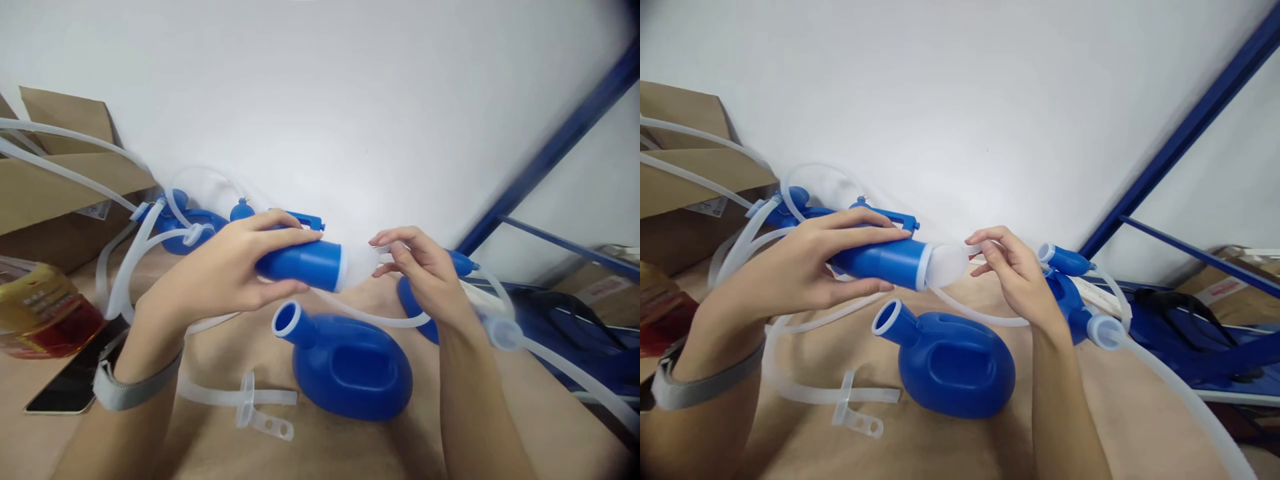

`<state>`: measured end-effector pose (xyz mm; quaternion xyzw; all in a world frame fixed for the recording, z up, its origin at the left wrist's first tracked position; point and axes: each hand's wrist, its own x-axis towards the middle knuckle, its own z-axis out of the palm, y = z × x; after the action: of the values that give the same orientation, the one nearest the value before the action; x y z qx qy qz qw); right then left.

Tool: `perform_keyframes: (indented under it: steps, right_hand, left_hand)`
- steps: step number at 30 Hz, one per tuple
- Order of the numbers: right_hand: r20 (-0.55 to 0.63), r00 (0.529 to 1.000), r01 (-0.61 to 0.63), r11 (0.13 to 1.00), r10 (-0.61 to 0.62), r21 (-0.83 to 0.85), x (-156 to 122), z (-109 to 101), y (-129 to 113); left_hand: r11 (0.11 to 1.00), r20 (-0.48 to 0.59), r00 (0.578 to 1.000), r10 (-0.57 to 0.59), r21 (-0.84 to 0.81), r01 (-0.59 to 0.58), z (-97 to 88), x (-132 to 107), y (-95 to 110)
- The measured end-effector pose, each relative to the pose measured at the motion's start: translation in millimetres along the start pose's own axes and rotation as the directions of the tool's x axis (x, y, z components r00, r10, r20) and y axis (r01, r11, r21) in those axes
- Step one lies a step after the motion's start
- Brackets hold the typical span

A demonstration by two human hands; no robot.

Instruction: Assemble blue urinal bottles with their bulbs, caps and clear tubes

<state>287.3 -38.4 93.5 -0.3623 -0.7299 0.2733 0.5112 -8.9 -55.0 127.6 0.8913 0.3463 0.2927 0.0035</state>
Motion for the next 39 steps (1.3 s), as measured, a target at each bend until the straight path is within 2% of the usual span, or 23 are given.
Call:
perform_keyframes:
  steps: [2, 5, 8, 10, 15, 19, 24, 28, 34, 39]
  right_hand:
    - [-0.073, 0.995, -0.062, 0.996, 0.067, 0.062, 0.8, 13.1, -2.5]
    - [-0.110, 0.980, -0.138, 0.962, 0.167, 0.236, 0.5, 38.5, -7.6]
    - [-0.159, 0.948, -0.169, 0.861, 0.274, 0.479, -0.7, 60.4, -11.9]
    - [-0.198, 0.923, -0.160, 0.798, 0.329, 0.582, -1.8, 69.0, -14.5]
    - [-0.134, 0.943, -0.125, 0.697, 0.305, 0.706, -6.3, 76.0, -21.3]
    - [-0.128, 0.952, -0.087, 0.649, 0.277, 0.756, -11.4, 79.9, -24.9]
    - [-0.127, 0.980, -0.003, 0.653, 0.151, 0.757, -16.3, 81.7, -25.8]
    - [-0.095, 0.990, -0.003, 0.685, 0.105, 0.728, -17.5, 78.2, -26.1]
    - [-0.134, 0.986, 0.000, 0.800, 0.101, 0.600, -15.0, 71.8, -22.2]
    - [-0.143, 0.986, -0.011, 0.897, 0.083, 0.442, -10.8, 66.1, -13.0]
  left_hand:
    - [0.998, 0.013, 0.998, 0.057, 0.011, -0.057, 8.1, 1.5, 4.0]
    - [0.984, -0.017, 0.987, 0.160, 0.077, -0.159, 20.9, 2.8, 8.6]
    - [0.959, -0.096, 0.962, 0.257, 0.152, -0.241, 30.7, 3.9, 12.6]
    - [0.943, -0.152, 0.943, 0.297, 0.201, -0.264, 34.8, 4.2, 15.6]
    - [0.918, -0.200, 0.921, 0.334, 0.292, -0.269, 38.5, 3.2, 27.2]
    - [0.870, -0.213, 0.915, 0.343, 0.439, -0.223, 38.5, 1.0, 40.7]
    - [0.813, -0.231, 0.899, 0.372, 0.549, -0.196, 35.9, -1.8, 55.5]
    - [0.784, -0.224, 0.891, 0.394, 0.588, -0.199, 35.3, -1.6, 59.9]
    - [0.810, -0.215, 0.898, 0.383, 0.546, -0.215, 42.9, 3.0, 49.7]
    - [0.849, -0.224, 0.902, 0.370, 0.476, -0.230, 37.0, 1.5, 36.2]
